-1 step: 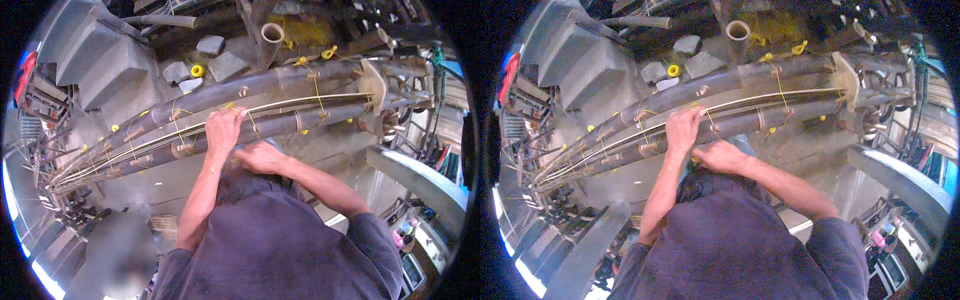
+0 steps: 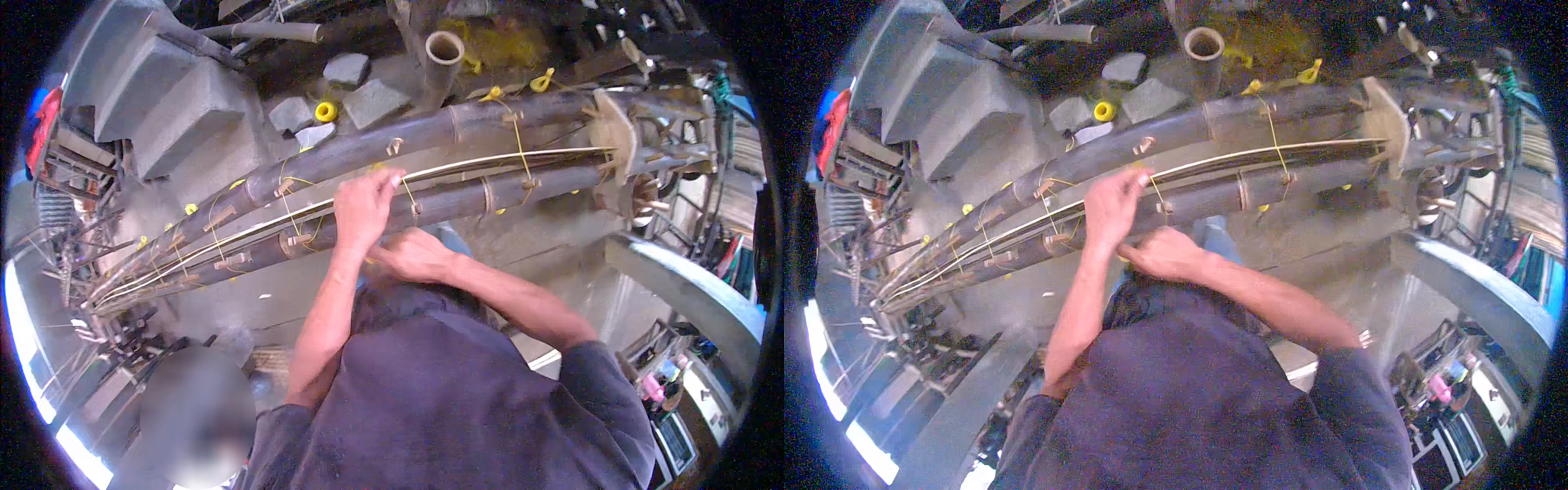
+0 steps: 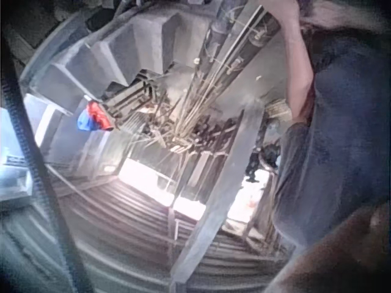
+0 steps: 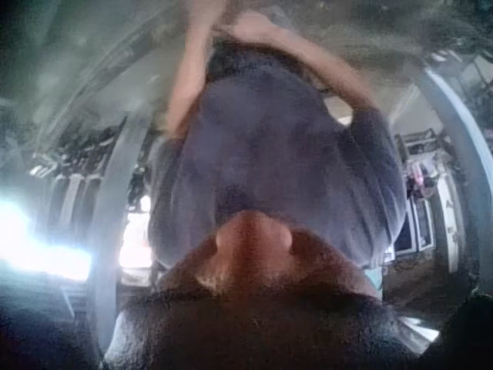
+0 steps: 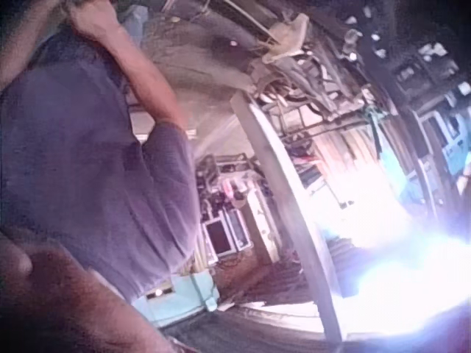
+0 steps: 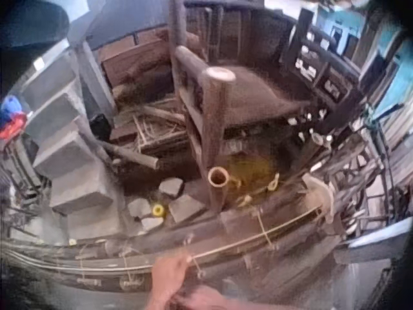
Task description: The person repeatedly ties yellow rope around a series of long poles laid on a workbench. They pull the rope, wrap it around each pole, and secure it with knots, moving along the length of the poles.
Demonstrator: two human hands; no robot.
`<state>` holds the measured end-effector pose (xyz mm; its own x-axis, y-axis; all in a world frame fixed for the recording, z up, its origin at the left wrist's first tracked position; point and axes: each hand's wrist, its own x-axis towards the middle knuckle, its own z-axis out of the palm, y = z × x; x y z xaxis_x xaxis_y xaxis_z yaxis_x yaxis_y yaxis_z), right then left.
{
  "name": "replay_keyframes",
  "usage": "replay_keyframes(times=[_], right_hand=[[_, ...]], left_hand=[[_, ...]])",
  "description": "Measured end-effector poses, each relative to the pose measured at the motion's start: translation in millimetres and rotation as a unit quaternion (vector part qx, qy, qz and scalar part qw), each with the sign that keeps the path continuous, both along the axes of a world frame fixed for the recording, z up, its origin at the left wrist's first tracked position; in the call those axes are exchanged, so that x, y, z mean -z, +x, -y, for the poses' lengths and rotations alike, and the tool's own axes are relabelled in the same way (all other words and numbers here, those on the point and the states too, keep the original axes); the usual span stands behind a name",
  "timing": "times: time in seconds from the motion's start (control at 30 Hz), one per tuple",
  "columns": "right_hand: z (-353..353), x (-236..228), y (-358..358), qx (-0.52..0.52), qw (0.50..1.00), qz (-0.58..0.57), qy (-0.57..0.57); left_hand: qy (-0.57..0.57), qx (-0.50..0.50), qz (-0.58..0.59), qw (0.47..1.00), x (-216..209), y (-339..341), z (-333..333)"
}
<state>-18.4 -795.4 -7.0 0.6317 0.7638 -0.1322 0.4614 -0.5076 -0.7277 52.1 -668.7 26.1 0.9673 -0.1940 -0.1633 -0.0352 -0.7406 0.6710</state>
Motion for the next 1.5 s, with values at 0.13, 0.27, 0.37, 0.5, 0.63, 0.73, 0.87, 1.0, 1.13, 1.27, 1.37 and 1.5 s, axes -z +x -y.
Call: replay_keyframes(times=[0.13, 0.27, 0.37, 0.5, 0.63, 0.73, 0.87, 1.0, 1.13, 1.27, 1.37, 1.5], right_hand=[[-17, 0, -2, 0.092, 0.988, 0.041, 0.113], [9, 3, -3, 0.073, 0.994, 0.072, 0.028], [1, 17, 2, 0.095, 0.992, 0.062, 0.046], [-4, 20, -4, 0.144, 0.986, 0.078, 0.005], [-8, 4, -8, 0.181, 0.979, 0.082, -0.047], [-15, -10, -14, 0.188, 0.979, 0.051, -0.067], [-21, -16, 5, 0.055, 0.996, 0.039, -0.066], [-60, -46, -49, 0.199, 0.928, -0.268, 0.166], [-150, 24, -53, 0.412, 0.749, -0.486, 0.179], [-131, -110, -21, 0.311, 0.947, -0.082, -0.016], [-155, -245, 70, 0.091, 0.976, 0.174, -0.092], [-238, -192, 166, -0.015, 0.992, 0.109, 0.067]], left_hand=[[-0.309, -0.065, -0.14, 0.938, -39, 58, 19], [-0.287, -0.044, -0.172, 0.941, -25, 89, 23], [-0.341, 0.012, -0.136, 0.93, -32, 82, 23], [-0.431, 0.08, -0.06, 0.897, -57, 78, 30], [-0.117, 0.11, 0.035, 0.986, -16, 142, 38], [-0.132, -0.028, -0.082, 0.987, 84, 166, 36], [-0.036, 0.118, -0.184, 0.975, 51, 188, -3], [0.04, 0.122, 0.017, 0.992, 6, 167, -135], [-0.033, 0.066, 0.001, 0.997, -15, 117, -208], [-0.049, 0.142, 0.017, 0.989, -12, 31, -217], [0.085, 0.173, 0.084, 0.978, 16, -9, -215], [0.029, 0.078, 0.14, 0.987, 27, -7, -193]])
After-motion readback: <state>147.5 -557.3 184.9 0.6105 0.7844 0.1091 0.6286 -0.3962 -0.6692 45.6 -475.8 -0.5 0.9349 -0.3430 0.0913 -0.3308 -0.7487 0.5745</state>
